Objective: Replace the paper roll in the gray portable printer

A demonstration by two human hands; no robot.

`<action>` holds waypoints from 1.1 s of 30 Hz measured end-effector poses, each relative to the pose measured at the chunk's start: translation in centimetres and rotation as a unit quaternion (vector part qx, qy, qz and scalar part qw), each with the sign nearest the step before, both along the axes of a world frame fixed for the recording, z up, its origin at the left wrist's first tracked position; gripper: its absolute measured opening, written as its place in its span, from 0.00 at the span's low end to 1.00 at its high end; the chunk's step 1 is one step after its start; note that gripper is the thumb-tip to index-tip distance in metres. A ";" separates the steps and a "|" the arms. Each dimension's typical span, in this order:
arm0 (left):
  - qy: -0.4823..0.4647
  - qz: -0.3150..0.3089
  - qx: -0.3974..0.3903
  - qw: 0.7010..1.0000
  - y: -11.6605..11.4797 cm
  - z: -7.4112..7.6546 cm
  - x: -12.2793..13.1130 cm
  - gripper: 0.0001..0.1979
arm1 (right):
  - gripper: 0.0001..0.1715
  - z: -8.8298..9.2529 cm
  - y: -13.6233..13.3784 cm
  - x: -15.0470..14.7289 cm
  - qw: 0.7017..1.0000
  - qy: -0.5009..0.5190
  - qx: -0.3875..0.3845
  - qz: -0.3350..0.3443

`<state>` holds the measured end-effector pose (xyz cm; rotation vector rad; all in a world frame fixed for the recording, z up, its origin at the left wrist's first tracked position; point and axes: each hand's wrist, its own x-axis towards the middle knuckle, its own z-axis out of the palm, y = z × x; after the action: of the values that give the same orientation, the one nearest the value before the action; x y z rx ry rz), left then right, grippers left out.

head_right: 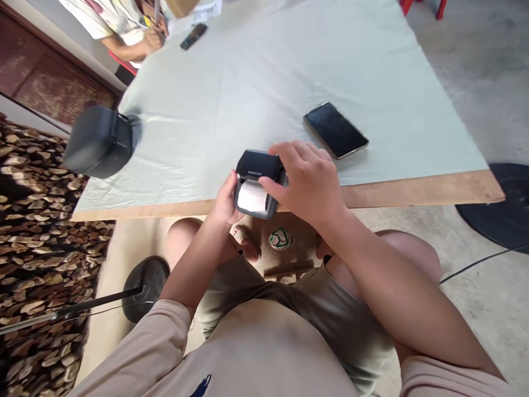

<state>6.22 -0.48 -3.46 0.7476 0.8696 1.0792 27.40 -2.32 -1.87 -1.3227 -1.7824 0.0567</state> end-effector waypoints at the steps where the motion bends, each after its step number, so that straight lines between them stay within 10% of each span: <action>1: 0.004 -0.006 0.006 1.000 0.1 -0.2 -0.1 0.26 | 0.19 0.3 0.3 0.2 1.000 0.014 -0.023 -0.009; 10: 0.038 0.016 0.013 0.999 0.4 -1.2 -0.4 0.19 | 0.08 3.5 1.9 -0.3 0.985 0.016 -0.169 0.021; 15: 0.033 -0.007 0.042 0.999 0.4 -1.3 -0.4 0.28 | 0.22 5.9 1.3 -1.6 0.923 -0.200 -0.328 0.021; 21: 0.050 0.011 0.017 0.999 0.2 -1.1 -0.3 0.28 | 0.26 6.5 2.1 -1.7 0.909 -0.209 -0.358 0.046; 25: 0.055 0.023 0.008 0.998 0.1 -1.0 -0.2 0.31 | 0.30 6.5 2.5 -0.3 0.935 0.018 -0.344 0.086; 33: 0.021 -0.013 0.007 1.000 0.6 -1.3 -0.5 0.34 | 0.22 5.9 4.8 5.0 0.856 0.368 -0.359 0.057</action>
<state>5.67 0.13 -4.79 0.7943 0.8872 1.0514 32.37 2.47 4.05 -1.4007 -1.1705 1.2327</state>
